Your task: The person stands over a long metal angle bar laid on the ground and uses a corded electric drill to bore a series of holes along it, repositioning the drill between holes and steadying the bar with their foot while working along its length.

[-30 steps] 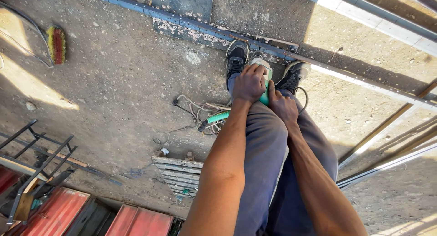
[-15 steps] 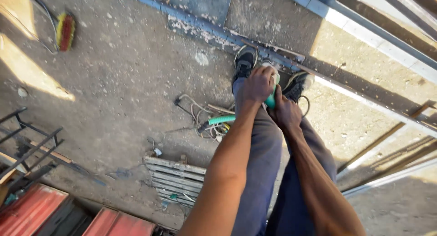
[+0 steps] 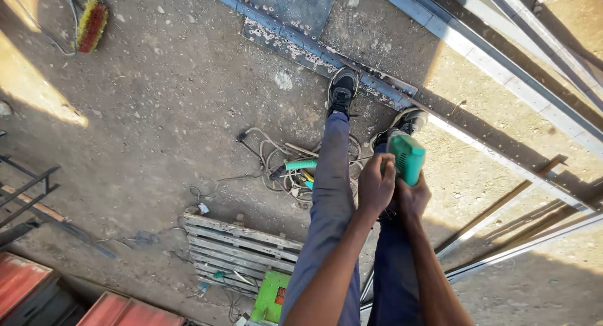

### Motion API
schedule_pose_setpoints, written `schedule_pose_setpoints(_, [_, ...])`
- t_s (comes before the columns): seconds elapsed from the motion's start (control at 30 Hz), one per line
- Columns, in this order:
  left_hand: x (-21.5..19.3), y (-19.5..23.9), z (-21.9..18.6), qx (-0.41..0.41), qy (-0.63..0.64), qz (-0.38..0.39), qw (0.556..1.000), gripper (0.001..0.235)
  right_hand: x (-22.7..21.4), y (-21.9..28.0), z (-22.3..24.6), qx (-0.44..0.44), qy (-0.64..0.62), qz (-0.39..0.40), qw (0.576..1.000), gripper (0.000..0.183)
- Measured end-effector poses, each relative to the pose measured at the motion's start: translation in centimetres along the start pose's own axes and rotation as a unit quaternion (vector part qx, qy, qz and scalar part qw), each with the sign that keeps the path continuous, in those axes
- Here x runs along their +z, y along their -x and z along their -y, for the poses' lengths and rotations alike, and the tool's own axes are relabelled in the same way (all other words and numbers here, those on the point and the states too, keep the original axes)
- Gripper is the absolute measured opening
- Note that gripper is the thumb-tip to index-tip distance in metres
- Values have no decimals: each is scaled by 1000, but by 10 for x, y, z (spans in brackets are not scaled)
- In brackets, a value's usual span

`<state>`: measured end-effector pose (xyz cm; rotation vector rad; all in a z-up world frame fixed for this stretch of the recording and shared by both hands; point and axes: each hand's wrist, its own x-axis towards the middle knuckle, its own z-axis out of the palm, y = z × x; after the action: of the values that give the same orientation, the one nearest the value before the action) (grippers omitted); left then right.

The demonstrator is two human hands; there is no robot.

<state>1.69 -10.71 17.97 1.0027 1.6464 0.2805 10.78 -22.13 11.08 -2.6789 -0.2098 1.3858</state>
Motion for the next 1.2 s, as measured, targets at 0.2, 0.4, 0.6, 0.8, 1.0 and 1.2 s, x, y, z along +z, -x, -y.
schedule_pose_setpoints(0.2, [1,36,65,-151,61,62,985,24,-30,13,8,32,-157,-23,987,27])
schedule_pose_setpoints(0.4, [-18,37,90,-161,76,96,979,26,-38,39,48,-10,-138,1,990,20])
schedule_pose_setpoints(0.6, [0,11,128,-242,140,62,958,26,-65,56,118,-75,18,77,994,26])
schedule_pose_setpoints(0.8, [-14,17,89,-304,264,-4,915,29,-55,56,142,-123,181,75,973,76])
schedule_pose_setpoints(1.0, [16,14,78,-267,286,-24,920,36,-45,40,88,-118,145,87,978,83])
schedule_pose_setpoints(1.2, [43,31,98,-291,210,-23,933,47,-60,37,31,-78,167,99,978,87])
